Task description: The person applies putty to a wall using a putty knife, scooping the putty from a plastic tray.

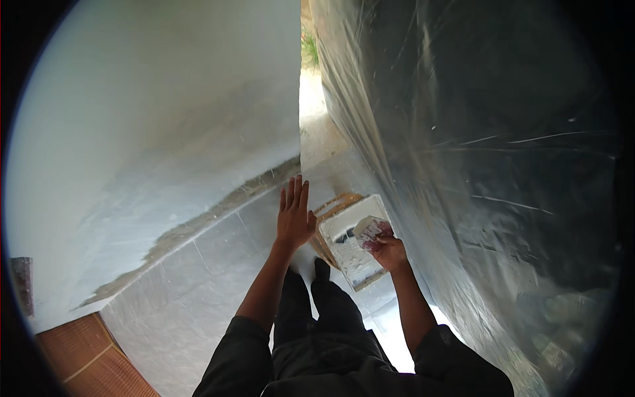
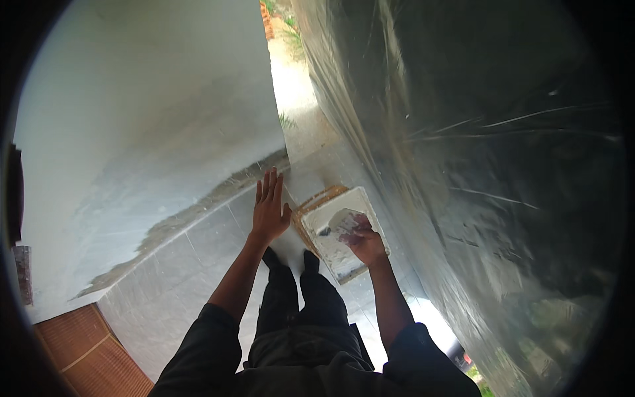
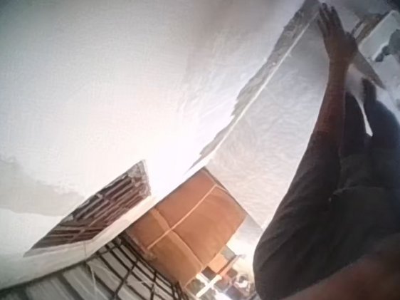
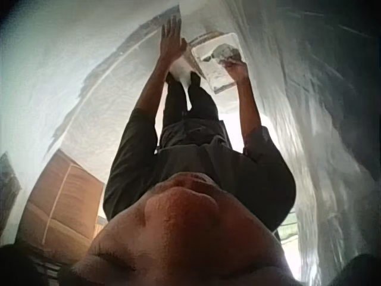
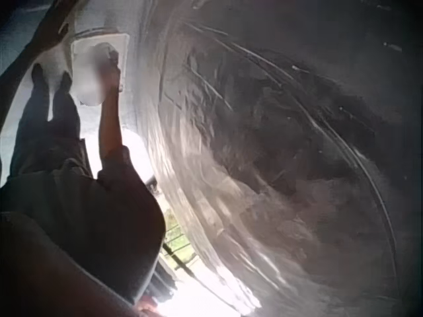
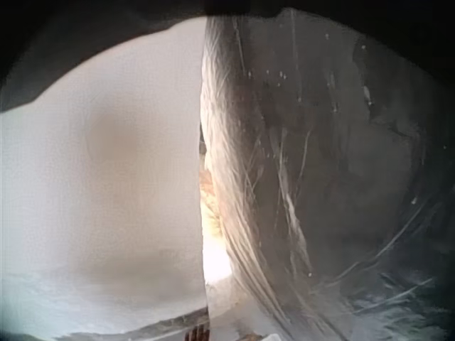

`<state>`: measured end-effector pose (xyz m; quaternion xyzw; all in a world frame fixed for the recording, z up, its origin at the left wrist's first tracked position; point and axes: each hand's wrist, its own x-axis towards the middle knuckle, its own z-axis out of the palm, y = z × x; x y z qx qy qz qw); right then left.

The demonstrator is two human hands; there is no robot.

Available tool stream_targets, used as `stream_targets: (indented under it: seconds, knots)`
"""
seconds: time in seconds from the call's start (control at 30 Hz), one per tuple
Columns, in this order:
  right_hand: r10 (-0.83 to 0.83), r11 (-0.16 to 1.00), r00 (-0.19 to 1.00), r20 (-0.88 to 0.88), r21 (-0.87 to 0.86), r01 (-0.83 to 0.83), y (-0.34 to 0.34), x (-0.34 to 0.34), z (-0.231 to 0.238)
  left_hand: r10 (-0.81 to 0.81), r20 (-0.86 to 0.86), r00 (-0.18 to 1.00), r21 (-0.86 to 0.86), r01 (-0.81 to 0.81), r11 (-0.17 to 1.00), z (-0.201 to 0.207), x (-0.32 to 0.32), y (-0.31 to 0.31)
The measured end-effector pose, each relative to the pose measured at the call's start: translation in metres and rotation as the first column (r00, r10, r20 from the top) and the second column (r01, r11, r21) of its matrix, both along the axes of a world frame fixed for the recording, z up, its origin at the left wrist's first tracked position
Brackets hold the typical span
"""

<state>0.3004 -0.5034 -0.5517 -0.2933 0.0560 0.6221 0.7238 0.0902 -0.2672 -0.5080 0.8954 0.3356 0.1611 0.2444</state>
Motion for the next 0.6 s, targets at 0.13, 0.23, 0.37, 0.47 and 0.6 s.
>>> stream_targets:
  seconds: [0.13, 0.23, 0.37, 0.47, 0.6]
  knots:
    - [-0.059, 0.989, 0.997, 0.047, 0.14, 0.052, 0.055, 0.0, 0.072, -0.018, 0.094, 0.995, 0.143, 0.004, 0.99, 0.064, 0.005, 0.046]
    - [-0.063, 0.965, 0.995, 0.073, 0.257, 0.042, 0.107, 0.009, 0.126, -0.061, 0.164, 0.985, 0.278, 0.013, 0.96, 0.127, 0.012, 0.084]
    - [-0.101, 0.875, 0.98, 0.17, 0.483, 0.006, 0.194, 0.017, 0.23, -0.123, 0.212, 0.97, 0.503, 0.0, 0.864, 0.229, 0.018, 0.137]
    - [-0.158, 0.786, 0.95, 0.27, 0.617, -0.044, 0.254, 0.01, 0.337, -0.152, 0.287, 0.946, 0.651, -0.076, 0.755, 0.313, 0.012, 0.171]
    - [-0.341, 0.608, 0.857, 0.386, 0.786, -0.112, 0.308, -0.008, 0.485, -0.185, 0.343, 0.921, 0.823, -0.199, 0.532, 0.417, -0.01, 0.201]
